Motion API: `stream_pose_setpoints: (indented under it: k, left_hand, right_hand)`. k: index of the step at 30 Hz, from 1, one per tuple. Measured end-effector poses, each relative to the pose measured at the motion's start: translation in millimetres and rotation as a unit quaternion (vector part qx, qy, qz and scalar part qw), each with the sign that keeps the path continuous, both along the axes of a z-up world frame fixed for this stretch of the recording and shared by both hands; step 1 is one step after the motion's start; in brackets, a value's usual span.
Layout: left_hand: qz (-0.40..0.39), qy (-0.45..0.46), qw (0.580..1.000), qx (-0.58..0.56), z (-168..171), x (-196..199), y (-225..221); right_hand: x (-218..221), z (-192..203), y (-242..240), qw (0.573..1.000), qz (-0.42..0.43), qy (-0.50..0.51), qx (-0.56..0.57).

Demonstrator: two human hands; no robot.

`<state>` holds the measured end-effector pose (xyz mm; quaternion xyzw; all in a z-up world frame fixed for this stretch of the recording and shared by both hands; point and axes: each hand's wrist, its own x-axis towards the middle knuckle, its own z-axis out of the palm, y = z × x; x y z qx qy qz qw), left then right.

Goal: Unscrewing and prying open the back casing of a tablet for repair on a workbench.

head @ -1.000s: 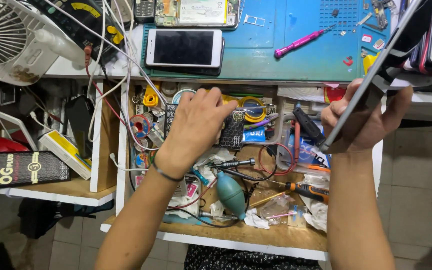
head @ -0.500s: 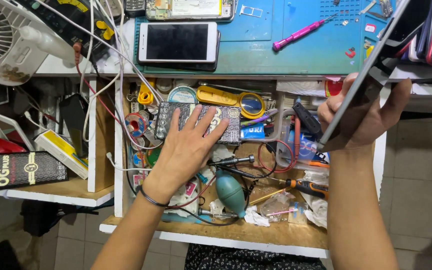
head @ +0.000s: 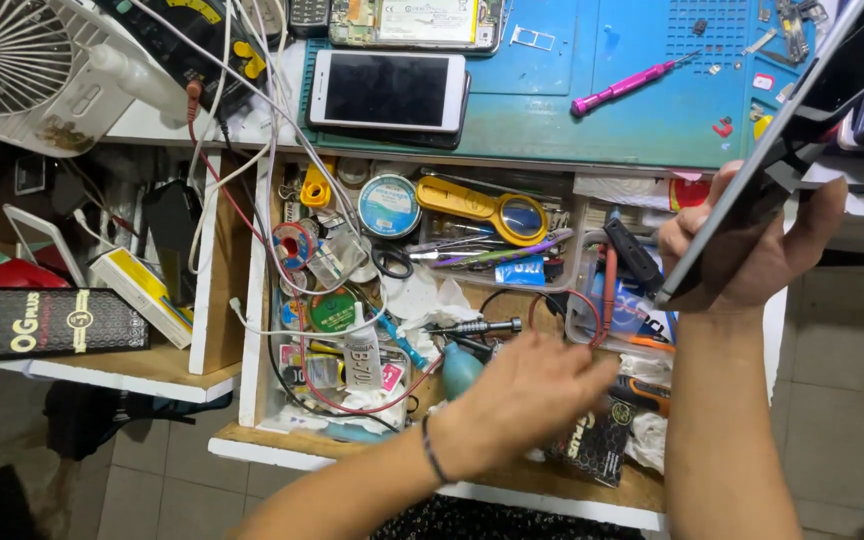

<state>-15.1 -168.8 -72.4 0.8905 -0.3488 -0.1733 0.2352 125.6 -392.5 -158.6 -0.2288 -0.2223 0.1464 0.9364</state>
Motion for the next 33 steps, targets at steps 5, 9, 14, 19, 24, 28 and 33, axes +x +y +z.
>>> stream_pose_setpoints:
  k: [5,9,14,19,24,28,33]
  left_hand:
    - [0.153,-0.128,0.978,0.066,-48.6,82.4,-24.0]
    - [0.156,-0.037,0.976,0.147,-53.8,112.3,-42.0]
    - [0.170,0.001,0.976,0.138,-49.8,113.4,-43.8]
    - [0.246,-0.027,0.963,0.110,-59.3,109.0,-48.0]
    - [0.261,-0.020,0.960,0.095,-65.1,109.5,-45.2]
    - [0.262,0.063,0.961,0.068,-38.0,109.3,-29.2]
    - [0.306,0.169,0.937,-0.013,-23.1,106.5,-9.5]
  right_hand:
    - [2.5,-11.1,-4.4,0.999,0.012,0.013,0.037]
    - [0.5,-12.8,-6.8,0.999,0.018,0.024,0.042]
    - [-1.8,-1.7,3.7,1.000,-0.001,0.022,0.004]
    - [-2.4,-1.2,4.2,0.999,0.004,0.028,-0.018]
    - [1.6,6.4,6.4,0.999,0.025,-0.014,-0.030]
    - [-2.8,0.4,-0.2,0.999,-0.007,0.028,-0.042]
    - [-0.9,-8.6,-6.1,0.997,0.030,0.050,0.054]
